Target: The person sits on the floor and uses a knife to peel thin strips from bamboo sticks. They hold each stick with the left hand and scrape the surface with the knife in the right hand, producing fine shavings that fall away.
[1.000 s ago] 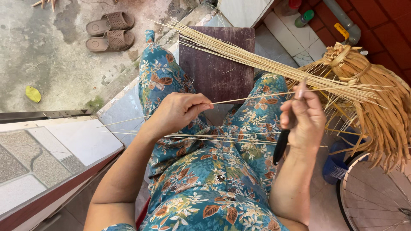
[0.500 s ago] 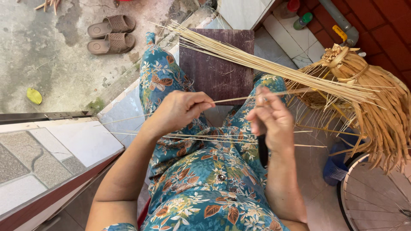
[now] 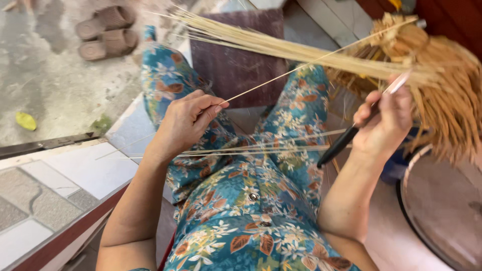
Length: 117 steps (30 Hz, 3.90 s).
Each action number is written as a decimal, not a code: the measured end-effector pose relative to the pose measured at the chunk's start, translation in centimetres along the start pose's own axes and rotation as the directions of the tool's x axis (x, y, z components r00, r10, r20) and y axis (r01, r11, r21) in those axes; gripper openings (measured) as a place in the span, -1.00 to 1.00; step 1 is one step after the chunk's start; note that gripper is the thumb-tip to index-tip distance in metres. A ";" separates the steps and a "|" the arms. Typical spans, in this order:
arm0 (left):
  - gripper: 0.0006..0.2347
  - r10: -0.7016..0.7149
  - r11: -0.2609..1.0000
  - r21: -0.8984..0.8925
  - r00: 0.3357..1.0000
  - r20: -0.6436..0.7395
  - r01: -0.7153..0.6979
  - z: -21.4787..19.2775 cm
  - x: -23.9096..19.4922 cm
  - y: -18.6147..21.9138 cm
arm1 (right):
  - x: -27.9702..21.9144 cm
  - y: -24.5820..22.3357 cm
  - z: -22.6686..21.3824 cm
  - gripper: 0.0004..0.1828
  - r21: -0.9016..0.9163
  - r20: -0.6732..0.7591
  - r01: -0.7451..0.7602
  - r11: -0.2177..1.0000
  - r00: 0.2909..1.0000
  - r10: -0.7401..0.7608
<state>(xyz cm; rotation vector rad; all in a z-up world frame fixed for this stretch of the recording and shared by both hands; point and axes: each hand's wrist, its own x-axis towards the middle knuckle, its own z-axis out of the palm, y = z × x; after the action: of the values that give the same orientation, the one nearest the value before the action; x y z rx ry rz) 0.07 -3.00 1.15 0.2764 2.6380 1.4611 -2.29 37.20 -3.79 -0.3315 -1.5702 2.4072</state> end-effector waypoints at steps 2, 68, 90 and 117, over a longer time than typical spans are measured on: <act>-0.88 0.050 0.998 0.037 0.998 0.047 -0.052 1.5 0.3 0.1 | -0.3 -0.7 -1.8 -0.72 0.050 -0.074 0.101 0.994 0.993 -0.098; -0.97 0.332 0.874 0.390 0.943 -0.041 -0.291 4.2 10.3 0.4 | -7.0 4.8 5.2 -0.45 -0.085 0.476 -0.531 0.843 0.722 0.502; -0.86 -0.212 0.977 -0.014 0.973 0.094 0.214 2.9 0.3 1.5 | -5.5 5.8 6.7 -0.54 -0.231 0.383 -0.310 0.922 0.843 0.379; -0.91 -0.094 0.992 -0.086 0.996 0.009 0.094 2.0 1.1 3.5 | -5.0 0.2 4.0 -0.29 -0.153 0.408 -0.246 0.957 0.867 0.288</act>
<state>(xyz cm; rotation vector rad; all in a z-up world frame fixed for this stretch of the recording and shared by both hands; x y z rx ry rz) -0.25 0.71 3.04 0.1459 2.5384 1.5361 1.15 32.03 -2.13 -0.0342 -1.9403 2.7638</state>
